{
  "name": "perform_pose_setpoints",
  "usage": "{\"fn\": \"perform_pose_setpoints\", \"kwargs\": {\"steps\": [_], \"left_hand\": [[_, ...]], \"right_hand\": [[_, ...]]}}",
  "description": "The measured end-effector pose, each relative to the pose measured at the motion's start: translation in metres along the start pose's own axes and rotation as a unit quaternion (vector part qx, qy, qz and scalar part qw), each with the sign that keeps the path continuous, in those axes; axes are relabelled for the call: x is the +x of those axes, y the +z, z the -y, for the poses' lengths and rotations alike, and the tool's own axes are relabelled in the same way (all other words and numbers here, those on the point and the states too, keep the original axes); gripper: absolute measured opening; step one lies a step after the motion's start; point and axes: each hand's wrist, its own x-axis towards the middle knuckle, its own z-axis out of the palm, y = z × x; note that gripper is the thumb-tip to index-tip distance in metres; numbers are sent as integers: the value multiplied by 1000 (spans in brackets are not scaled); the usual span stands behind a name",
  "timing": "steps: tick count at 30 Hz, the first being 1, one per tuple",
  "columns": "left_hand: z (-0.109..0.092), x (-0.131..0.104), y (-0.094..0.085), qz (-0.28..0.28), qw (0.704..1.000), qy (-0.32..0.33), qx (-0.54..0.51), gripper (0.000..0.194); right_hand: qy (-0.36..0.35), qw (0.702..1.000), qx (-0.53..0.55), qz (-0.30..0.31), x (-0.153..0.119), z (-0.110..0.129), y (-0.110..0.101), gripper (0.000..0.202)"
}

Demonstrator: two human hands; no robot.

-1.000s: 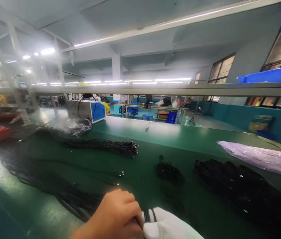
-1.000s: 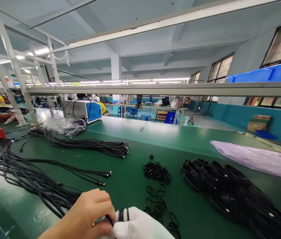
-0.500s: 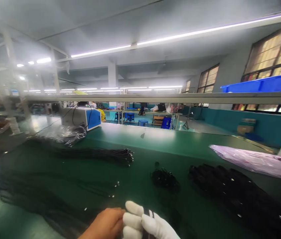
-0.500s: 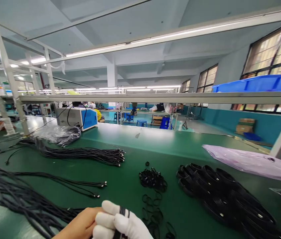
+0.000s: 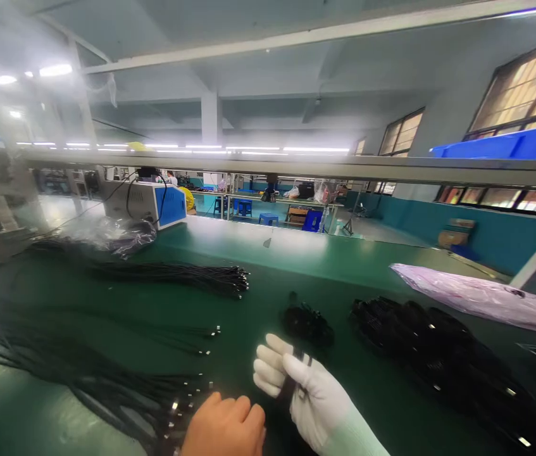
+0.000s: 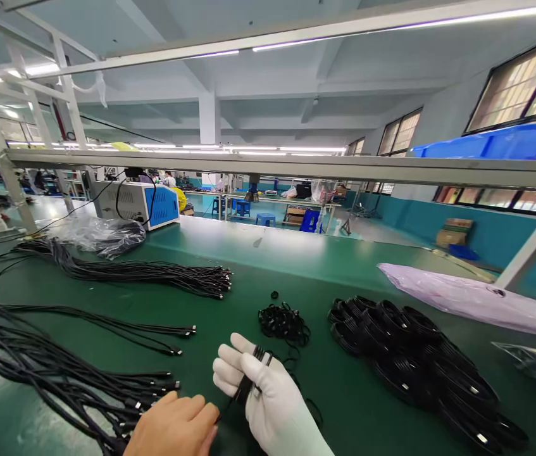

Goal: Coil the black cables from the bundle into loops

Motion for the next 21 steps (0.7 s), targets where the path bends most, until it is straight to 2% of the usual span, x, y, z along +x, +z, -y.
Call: {"fn": "perform_pose_setpoints", "kwargs": {"steps": [2,4,6,10,12,14,16,18,19,21], "left_hand": [[5,8,-6,-64,997,48,6,23],[14,19,-18,-89,991,100,3,23],[25,32,-33,-54,988,140,-24,23],[44,52,-51,85,978,154,-109,24],[48,56,-53,133,970,148,-142,22],[49,58,-55,149,966,143,-155,17],[50,61,-58,168,963,131,-164,13],[52,64,-61,223,944,88,-226,13],[53,64,-61,259,920,46,-290,11],[54,62,-55,311,846,-68,-428,7]], "right_hand": [[5,999,-44,14,-3,-5,1,42],[32,995,-76,64,-7,-8,4,39],[76,985,-90,127,-10,-8,8,35],[147,961,-96,213,-15,-4,16,23],[167,954,-84,233,-16,-5,19,18],[188,953,-63,230,-17,-7,20,14],[215,950,-51,221,-17,-10,19,6],[229,947,-51,221,-17,-13,15,8],[229,946,-50,222,-17,-15,13,11],[219,949,-40,225,-17,-18,7,18]]}}
